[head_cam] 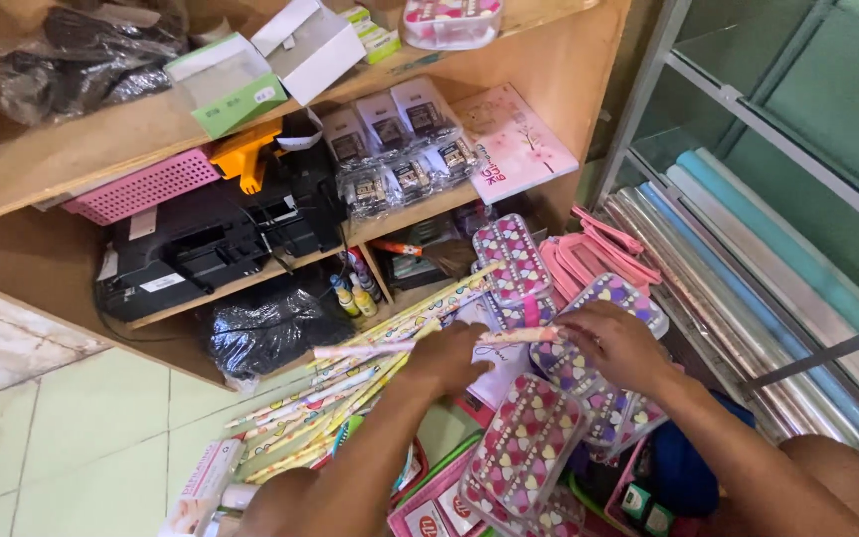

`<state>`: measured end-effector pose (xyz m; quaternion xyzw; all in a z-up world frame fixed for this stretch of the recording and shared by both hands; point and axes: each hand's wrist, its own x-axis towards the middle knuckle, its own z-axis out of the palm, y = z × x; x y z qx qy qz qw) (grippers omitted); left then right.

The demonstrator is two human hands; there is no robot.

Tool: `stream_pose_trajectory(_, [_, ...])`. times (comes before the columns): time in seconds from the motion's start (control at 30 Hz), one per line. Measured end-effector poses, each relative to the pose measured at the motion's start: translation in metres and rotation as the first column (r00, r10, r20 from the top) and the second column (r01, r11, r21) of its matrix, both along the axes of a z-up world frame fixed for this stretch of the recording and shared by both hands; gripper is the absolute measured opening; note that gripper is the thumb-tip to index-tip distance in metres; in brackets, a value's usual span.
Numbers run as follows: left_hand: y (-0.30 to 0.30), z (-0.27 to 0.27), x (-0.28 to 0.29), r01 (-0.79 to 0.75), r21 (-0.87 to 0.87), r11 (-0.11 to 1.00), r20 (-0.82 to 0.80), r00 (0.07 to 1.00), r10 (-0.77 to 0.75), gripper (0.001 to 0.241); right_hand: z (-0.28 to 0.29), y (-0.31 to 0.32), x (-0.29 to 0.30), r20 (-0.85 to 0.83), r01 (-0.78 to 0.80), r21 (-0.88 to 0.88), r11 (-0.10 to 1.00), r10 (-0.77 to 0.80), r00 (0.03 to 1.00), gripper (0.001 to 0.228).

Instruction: The person sits on the floor and organizes various rolls of wrapping paper. They pick up rolls with different patterns, unroll them slightly to check the design, and place them into a glass display cabinet.

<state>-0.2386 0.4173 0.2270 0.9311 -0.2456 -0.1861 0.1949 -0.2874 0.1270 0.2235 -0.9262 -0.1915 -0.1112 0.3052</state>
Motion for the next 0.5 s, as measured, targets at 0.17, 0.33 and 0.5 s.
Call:
stream_pose_trajectory(0.17, [-0.006, 0.037, 0.028, 0.108, 0.353, 0.929, 0.055, 0.989, -0.136, 0.052, 0.024, 0.016, 0.006, -0.119, 0.063, 0.066, 0.996, -0.055, 0.991, 0.023])
stream_pose_trajectory(0.33, [0.002, 0.042, 0.032, 0.113, 0.377, 0.919, 0.231, 0.950, -0.212, 0.032, 0.036, 0.009, 0.001, 0.069, -0.051, 0.126, 0.991, 0.042, 0.997, 0.036])
stream_pose_trajectory(0.5, [0.031, 0.052, 0.028, 0.132, 0.108, 0.985, 0.542, 0.823, -0.170, 0.027, 0.025, -0.016, 0.007, 0.086, -0.015, 0.041, 0.999, 0.011, 0.996, 0.037])
